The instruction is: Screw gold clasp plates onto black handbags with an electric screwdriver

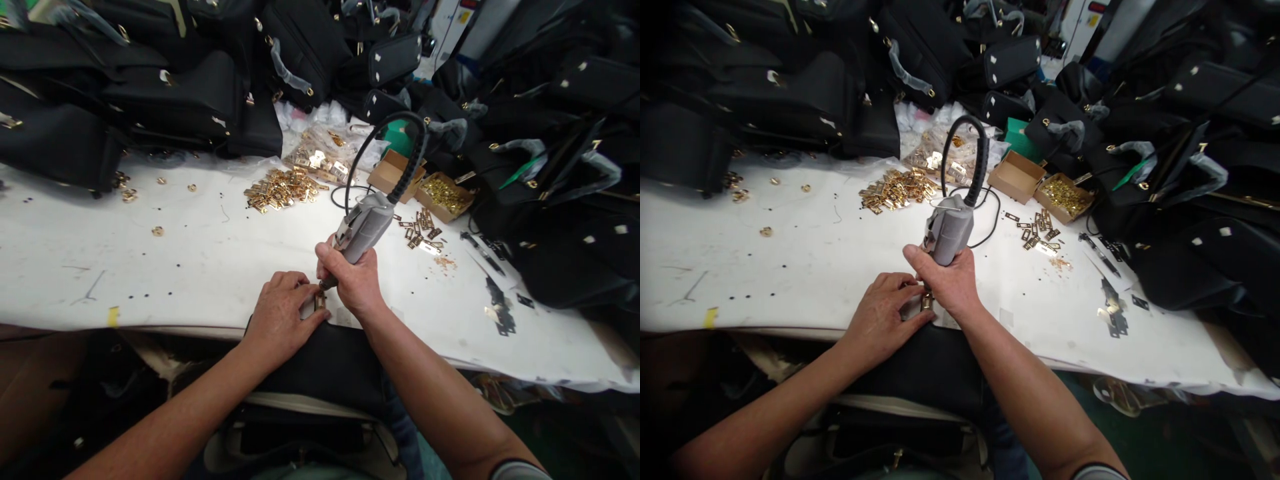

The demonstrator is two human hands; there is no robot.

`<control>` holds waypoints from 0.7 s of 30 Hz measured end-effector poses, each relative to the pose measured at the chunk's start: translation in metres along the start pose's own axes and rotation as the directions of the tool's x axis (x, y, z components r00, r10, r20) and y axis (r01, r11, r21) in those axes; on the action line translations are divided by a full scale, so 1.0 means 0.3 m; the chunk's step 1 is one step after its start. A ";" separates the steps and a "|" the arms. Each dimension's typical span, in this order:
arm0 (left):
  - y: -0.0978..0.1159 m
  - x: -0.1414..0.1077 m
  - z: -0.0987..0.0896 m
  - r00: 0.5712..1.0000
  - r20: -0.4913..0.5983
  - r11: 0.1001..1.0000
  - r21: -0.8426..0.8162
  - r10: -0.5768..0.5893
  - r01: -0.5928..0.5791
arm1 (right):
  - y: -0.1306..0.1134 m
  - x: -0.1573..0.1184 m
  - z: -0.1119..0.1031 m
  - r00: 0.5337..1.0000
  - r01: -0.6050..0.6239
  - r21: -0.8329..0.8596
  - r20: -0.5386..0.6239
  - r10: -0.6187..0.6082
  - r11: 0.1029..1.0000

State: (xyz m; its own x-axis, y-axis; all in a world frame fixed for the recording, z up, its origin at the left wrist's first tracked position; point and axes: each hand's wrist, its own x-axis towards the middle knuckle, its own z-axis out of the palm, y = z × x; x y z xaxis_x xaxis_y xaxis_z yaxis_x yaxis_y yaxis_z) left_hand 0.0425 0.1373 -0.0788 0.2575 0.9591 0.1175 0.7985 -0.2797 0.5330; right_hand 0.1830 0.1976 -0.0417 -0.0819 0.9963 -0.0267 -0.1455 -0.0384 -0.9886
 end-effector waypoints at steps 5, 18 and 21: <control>0.002 0.010 -0.001 1.000 0.000 1.000 -0.002 -0.001 0.001 | 0.002 -0.004 -0.005 1.000 0.005 0.009 -0.001 -0.005 1.000; -0.036 0.014 -0.018 0.994 0.088 0.998 -0.016 0.069 -0.068 | -0.031 -0.002 -0.023 0.994 0.012 0.089 -0.111 -0.002 0.996; -0.036 0.013 -0.015 0.994 0.082 0.998 -0.003 0.070 -0.070 | -0.049 0.020 -0.056 0.988 -0.069 0.129 -0.129 0.085 0.989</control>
State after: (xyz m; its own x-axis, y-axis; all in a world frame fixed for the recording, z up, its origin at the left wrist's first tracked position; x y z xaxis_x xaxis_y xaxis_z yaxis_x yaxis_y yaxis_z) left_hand 0.0324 0.1444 -0.0804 0.3562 0.9305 0.0855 0.7768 -0.3457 0.5263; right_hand 0.2014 0.2054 -0.0297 0.0338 0.9910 -0.1298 -0.2656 -0.1163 -0.9570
